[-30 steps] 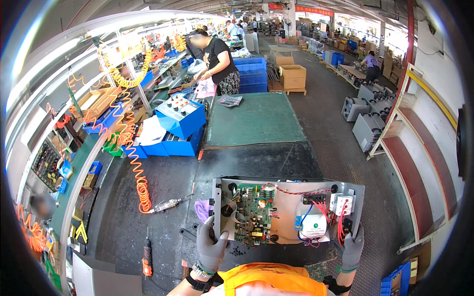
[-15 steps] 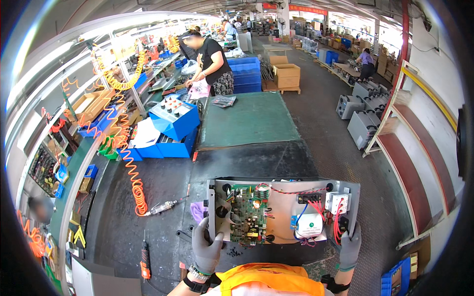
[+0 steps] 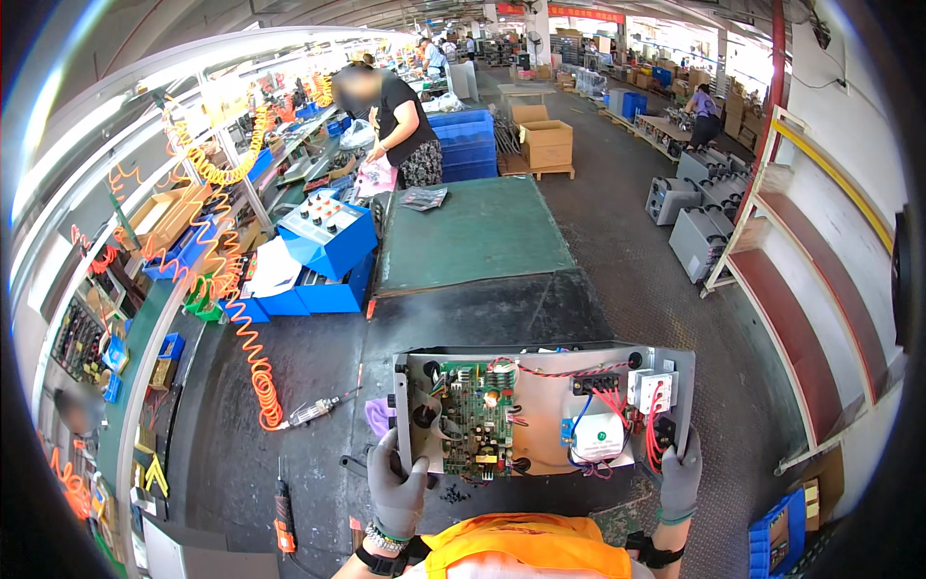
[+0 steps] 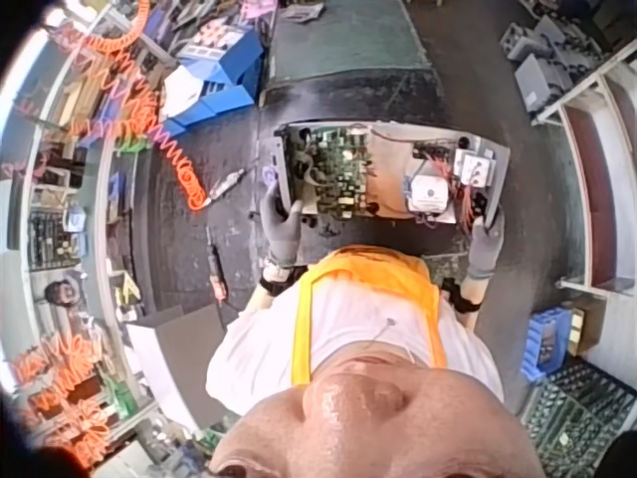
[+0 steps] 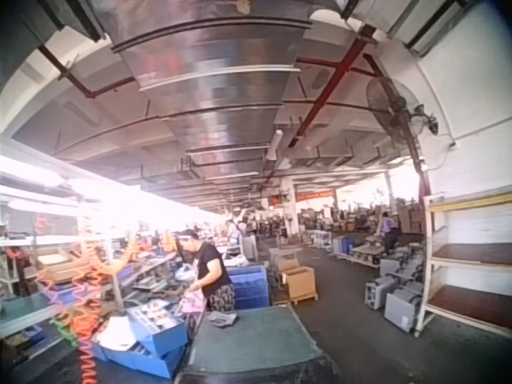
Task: The recorder assembles and inspects the internal components of a metal electronics housing, including circuit boards and wiring.
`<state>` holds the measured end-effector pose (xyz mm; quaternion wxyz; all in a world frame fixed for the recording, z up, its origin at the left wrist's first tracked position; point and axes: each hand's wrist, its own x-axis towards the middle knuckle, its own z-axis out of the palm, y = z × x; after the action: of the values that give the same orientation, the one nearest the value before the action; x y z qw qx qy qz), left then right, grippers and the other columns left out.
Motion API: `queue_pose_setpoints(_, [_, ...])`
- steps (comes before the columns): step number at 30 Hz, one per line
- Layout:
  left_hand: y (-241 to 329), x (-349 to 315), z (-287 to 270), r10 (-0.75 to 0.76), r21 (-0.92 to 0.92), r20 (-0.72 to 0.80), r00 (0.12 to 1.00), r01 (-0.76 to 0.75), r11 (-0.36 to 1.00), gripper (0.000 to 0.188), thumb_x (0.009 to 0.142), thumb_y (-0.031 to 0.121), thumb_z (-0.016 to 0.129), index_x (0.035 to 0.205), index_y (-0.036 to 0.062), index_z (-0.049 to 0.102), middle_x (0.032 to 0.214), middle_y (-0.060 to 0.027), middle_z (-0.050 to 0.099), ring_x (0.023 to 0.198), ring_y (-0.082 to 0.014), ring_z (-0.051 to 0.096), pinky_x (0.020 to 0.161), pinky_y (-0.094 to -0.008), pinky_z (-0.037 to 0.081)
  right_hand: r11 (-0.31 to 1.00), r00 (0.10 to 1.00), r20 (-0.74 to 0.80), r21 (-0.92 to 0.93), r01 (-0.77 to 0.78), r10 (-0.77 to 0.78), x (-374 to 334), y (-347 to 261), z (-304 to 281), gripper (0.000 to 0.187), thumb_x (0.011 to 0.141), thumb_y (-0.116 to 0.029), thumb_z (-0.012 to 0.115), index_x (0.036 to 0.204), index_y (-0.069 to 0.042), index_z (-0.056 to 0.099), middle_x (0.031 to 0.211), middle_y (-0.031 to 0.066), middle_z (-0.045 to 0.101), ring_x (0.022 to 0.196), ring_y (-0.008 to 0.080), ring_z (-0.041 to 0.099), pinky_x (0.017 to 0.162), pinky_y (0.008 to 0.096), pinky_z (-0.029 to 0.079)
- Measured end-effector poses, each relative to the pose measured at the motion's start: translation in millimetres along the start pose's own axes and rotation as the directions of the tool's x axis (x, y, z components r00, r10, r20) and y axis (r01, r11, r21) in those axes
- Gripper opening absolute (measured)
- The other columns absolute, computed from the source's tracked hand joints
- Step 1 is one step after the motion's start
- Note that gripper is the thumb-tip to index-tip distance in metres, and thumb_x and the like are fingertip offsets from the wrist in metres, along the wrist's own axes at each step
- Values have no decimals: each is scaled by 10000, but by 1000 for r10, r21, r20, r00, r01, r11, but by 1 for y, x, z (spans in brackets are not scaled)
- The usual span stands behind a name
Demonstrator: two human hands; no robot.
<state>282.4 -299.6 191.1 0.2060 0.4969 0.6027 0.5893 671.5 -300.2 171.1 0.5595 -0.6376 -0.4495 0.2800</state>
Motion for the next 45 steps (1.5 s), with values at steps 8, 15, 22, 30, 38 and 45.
queue_pose_setpoints(8, [-7,-2,-3,-42,7,8,999,41,999,544,782,-28,655,1304,-19,505,992,-46,506,811,-117,521,741,-269,464,999,1000,-19,-41,11,-12,0,-5,1,515,787,55,447,1295,19,521,1154,124,627,1071,187,599,953,297,437])
queue_pose_setpoints(15, [-4,-2,-1,-9,14,-3,1000,9,1000,544,785,-24,657,1306,-21,502,1000,-53,510,821,-121,528,742,-271,467,1000,1000,-3,-20,7,-7,-1,-19,4,503,790,51,438,1284,18,526,1116,126,643,1041,187,617,924,294,457])
queue_pose_setpoints(22, [4,-1,-1,-106,-28,10,994,106,994,547,778,-29,661,1302,-23,507,1011,-47,505,812,-108,522,705,-257,459,999,1000,3,-24,23,-23,0,-16,4,505,789,52,426,1284,24,524,1144,141,650,1090,208,624,954,306,458])
queue_pose_setpoints(30, [-1,-2,-2,-86,15,5,996,85,996,569,763,-22,647,1312,-14,499,1089,-45,574,911,-116,551,820,-261,468,997,998,-7,-59,54,-55,1,-5,1,500,790,38,444,1283,25,529,1126,136,640,1072,211,616,937,310,461])
queue_pose_setpoints(38, [-9,-2,0,-35,-2,-18,999,35,999,533,772,-23,662,1287,-24,526,1010,-44,508,834,-109,510,747,-253,447,994,996,-18,-60,88,-90,0,-10,3,493,800,31,456,1287,17,529,1118,119,627,1037,187,599,913,301,459])
queue_pose_setpoints(45, [3,-2,1,-32,5,-19,999,32,999,535,771,-34,653,1289,-21,519,1009,-49,514,794,-110,521,694,-244,457,998,999,-11,-27,49,-49,-4,-24,5,482,805,30,460,1282,18,533,1114,128,635,1032,195,607,905,302,465])
